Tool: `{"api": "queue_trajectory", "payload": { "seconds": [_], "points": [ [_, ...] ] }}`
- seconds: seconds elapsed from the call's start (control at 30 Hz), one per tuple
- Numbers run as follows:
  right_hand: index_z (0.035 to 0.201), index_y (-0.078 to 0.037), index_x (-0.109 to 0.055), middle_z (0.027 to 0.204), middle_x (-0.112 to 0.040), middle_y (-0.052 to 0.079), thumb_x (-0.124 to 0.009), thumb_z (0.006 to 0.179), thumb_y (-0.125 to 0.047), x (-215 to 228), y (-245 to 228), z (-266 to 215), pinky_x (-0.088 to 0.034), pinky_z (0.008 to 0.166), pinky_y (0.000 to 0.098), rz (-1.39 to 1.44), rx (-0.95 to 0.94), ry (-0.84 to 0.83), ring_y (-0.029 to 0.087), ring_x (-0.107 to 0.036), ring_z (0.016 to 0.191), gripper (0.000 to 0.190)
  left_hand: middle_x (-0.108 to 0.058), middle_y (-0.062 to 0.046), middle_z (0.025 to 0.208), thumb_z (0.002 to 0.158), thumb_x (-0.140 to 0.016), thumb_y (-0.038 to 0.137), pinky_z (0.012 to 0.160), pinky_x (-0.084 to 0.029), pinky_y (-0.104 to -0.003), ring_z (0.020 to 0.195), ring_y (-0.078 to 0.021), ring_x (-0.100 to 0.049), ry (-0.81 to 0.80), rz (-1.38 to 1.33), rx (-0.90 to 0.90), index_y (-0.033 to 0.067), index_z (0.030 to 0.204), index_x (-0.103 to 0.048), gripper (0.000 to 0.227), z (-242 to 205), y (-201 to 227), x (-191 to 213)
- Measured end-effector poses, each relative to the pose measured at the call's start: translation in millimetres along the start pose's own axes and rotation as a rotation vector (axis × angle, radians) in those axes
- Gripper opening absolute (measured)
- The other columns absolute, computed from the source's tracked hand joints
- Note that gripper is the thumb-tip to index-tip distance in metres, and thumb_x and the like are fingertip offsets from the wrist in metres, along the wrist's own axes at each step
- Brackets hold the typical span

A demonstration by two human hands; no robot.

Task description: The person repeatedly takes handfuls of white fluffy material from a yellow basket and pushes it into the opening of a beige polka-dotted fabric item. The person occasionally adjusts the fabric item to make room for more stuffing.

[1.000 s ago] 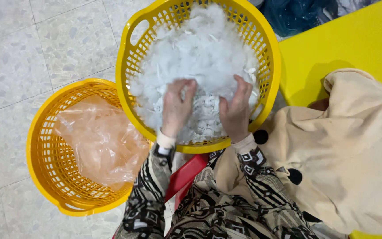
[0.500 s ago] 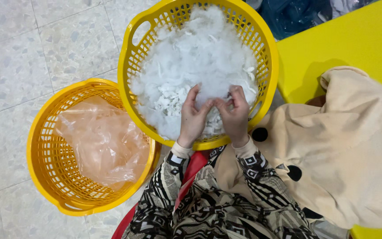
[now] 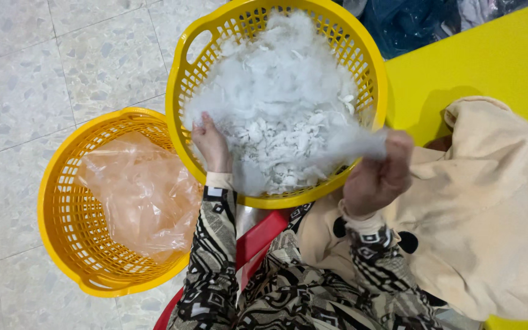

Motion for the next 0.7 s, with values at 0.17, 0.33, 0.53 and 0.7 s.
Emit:
{"api": "queue_trajectory", "payload": {
  "seconds": [0.17,0.33,0.53,0.7],
  "points": [
    [0.104,0.005,-0.061,0.107,-0.059,0.015,-0.065,0.091,0.010,-35,83,37,-0.051,0.083,0.0362,-0.273,-0.014,-0.324,0.030,-0.061,0.094,0.014,-0.065,0.001,0.102,0.100,-0.064,0.019,0.077,-0.050,-0.024,0.088,-0.0063,-0.060,-0.070,0.112,-0.003,0.0106,0.123,-0.050,0.028,-27,23,15],
    [0.126,0.003,-0.062,0.122,-0.061,0.023,-0.055,0.075,0.015,-81,155,25,-0.051,0.088,0.0460,-0.613,0.207,-1.030,0.043,-0.062,0.104,0.054,-0.061,-0.003,0.096,0.101,-0.070,0.011,0.068,-0.040,-0.027,0.080,-0.0106,-0.050,-0.225,0.043,0.089,0.0018,0.124,-0.059,0.027,-50,27,11],
    [0.123,-0.003,-0.065,0.122,-0.066,0.015,-0.063,0.098,0.007,-40,100,24,-0.054,0.101,0.0385,-0.438,0.009,-0.567,0.032,-0.066,0.116,0.027,-0.068,0.002,0.099,0.090,-0.070,-0.001,0.075,-0.048,-0.023,0.085,-0.0072,-0.059,-0.255,0.001,-0.030,-0.0008,0.112,-0.072,0.022,-69,13,0],
    [0.121,0.006,-0.062,0.114,-0.064,0.014,-0.073,0.085,-0.004,-66,73,-24,-0.050,0.078,0.0326,0.020,-0.355,-0.701,0.023,-0.061,0.098,0.039,-0.069,0.004,0.094,0.092,-0.069,0.000,0.079,-0.049,-0.021,0.086,-0.0053,-0.060,-0.366,0.038,-0.034,-0.0018,0.105,-0.074,0.014,-100,0,-27]
  ]
}}
Point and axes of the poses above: each hand's wrist, its own z-axis towards the middle knuckle, its own x-axis out of the back of the hand, y = z × x, the point moved 2 cm from there along z, towards the middle knuckle
